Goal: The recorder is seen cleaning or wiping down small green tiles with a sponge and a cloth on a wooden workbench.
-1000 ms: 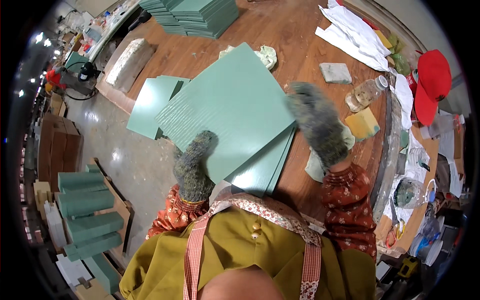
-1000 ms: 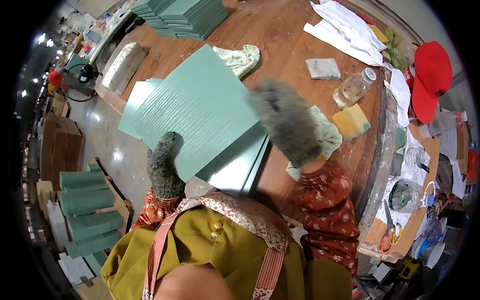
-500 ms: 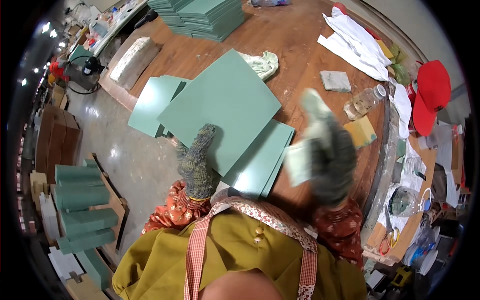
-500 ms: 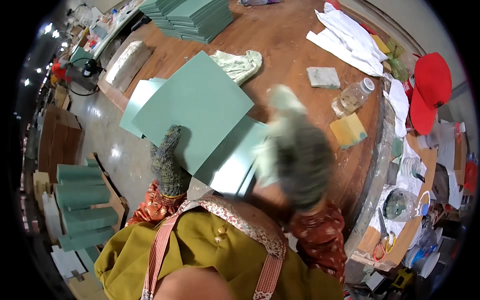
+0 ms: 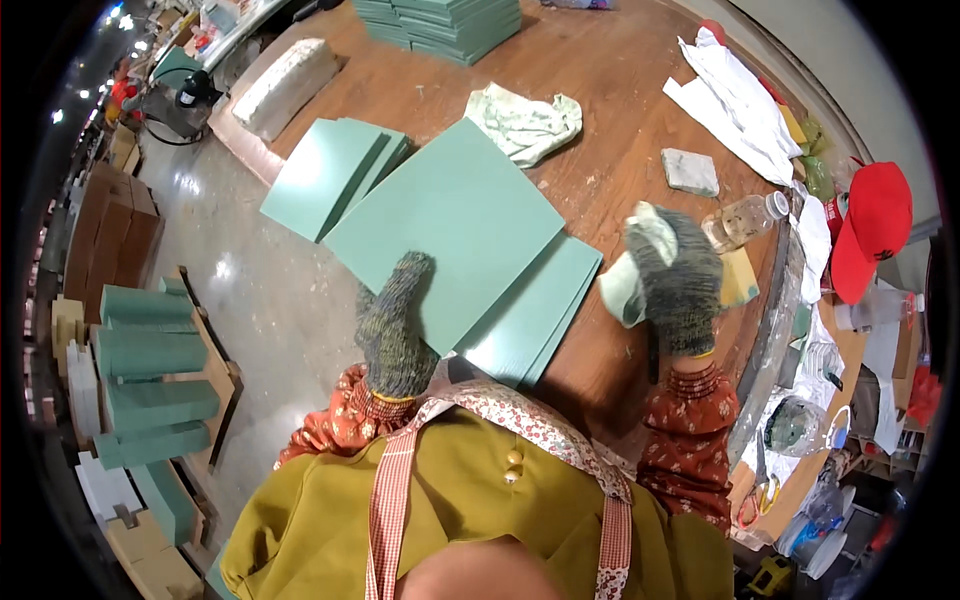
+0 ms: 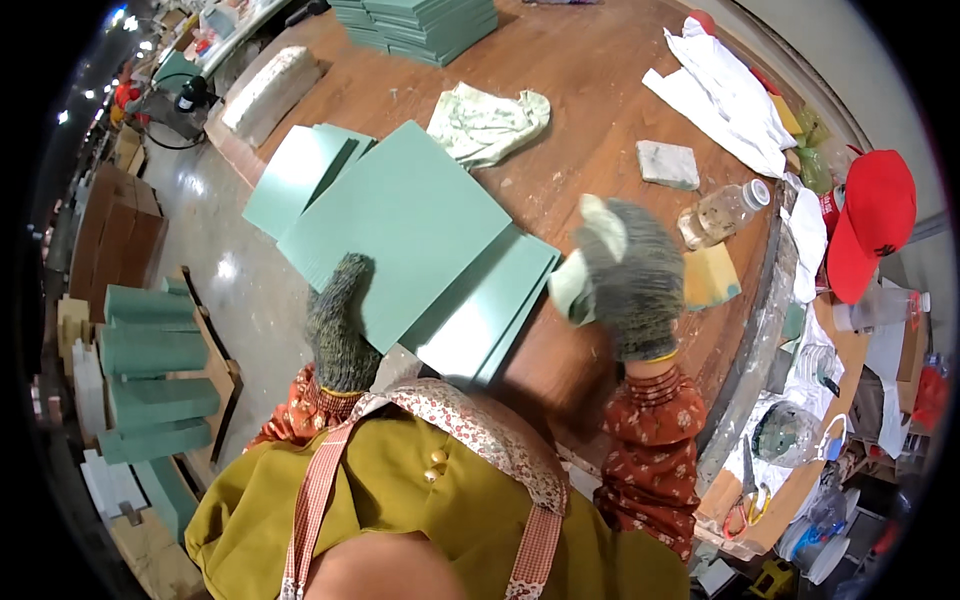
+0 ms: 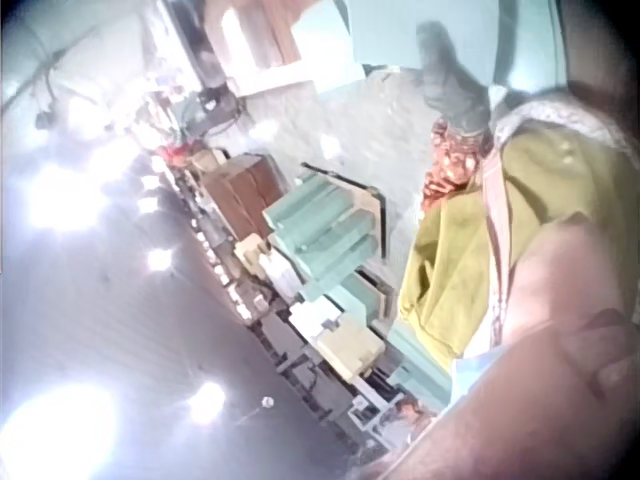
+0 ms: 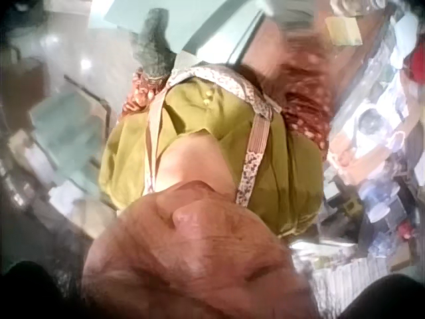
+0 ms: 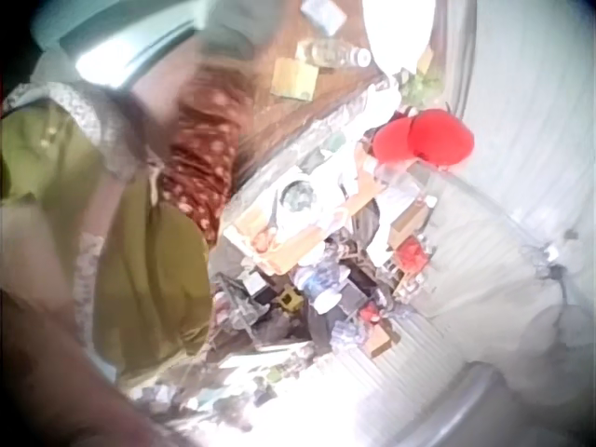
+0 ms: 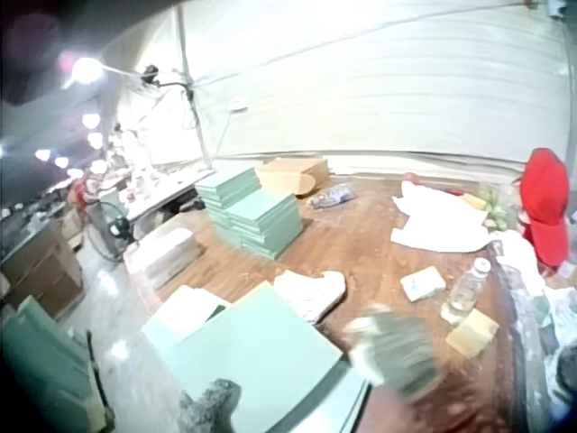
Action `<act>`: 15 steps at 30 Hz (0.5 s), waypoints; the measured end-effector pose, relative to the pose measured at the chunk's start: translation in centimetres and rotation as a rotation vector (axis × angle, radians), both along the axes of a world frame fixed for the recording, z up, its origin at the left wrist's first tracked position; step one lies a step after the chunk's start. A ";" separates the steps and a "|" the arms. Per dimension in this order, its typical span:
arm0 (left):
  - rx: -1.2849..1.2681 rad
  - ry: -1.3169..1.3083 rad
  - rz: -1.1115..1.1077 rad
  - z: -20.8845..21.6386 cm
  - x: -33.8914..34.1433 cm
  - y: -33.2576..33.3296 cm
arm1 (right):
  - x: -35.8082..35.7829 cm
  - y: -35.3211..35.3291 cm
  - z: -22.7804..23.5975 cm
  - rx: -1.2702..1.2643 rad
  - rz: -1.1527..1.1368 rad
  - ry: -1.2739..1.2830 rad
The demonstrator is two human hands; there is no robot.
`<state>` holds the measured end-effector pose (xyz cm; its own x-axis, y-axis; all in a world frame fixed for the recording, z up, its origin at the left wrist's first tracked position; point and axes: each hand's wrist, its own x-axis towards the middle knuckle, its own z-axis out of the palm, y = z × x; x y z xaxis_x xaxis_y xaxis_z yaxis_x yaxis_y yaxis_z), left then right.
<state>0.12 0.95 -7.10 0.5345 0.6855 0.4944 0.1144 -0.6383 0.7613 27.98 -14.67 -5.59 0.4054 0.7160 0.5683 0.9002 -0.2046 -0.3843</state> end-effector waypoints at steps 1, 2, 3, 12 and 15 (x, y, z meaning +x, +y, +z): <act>-0.042 0.027 -0.010 -0.2 0.0 0.0 | -0.9 0.4 0.6 -0.025 0.112 0.024; -0.083 0.055 -0.023 -0.4 0.1 -0.2 | -1.9 0.6 1.6 -0.081 0.182 0.130; -0.121 0.003 -0.023 -0.4 0.6 -0.7 | -3.7 1.6 3.4 -0.133 0.249 0.237; -0.501 -0.274 0.104 0.5 2.3 -3.0 | -6.7 4.0 5.1 -0.170 0.478 -0.052; -0.582 -0.065 0.136 3.1 1.9 -3.2 | -10.0 5.2 6.0 -0.197 0.395 -0.072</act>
<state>2.05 -2.22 -4.04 0.4047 0.9133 0.0458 0.1074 -0.0972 0.9894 17.95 -9.44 0.40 0.0433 0.9054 0.4223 0.9470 0.0975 -0.3061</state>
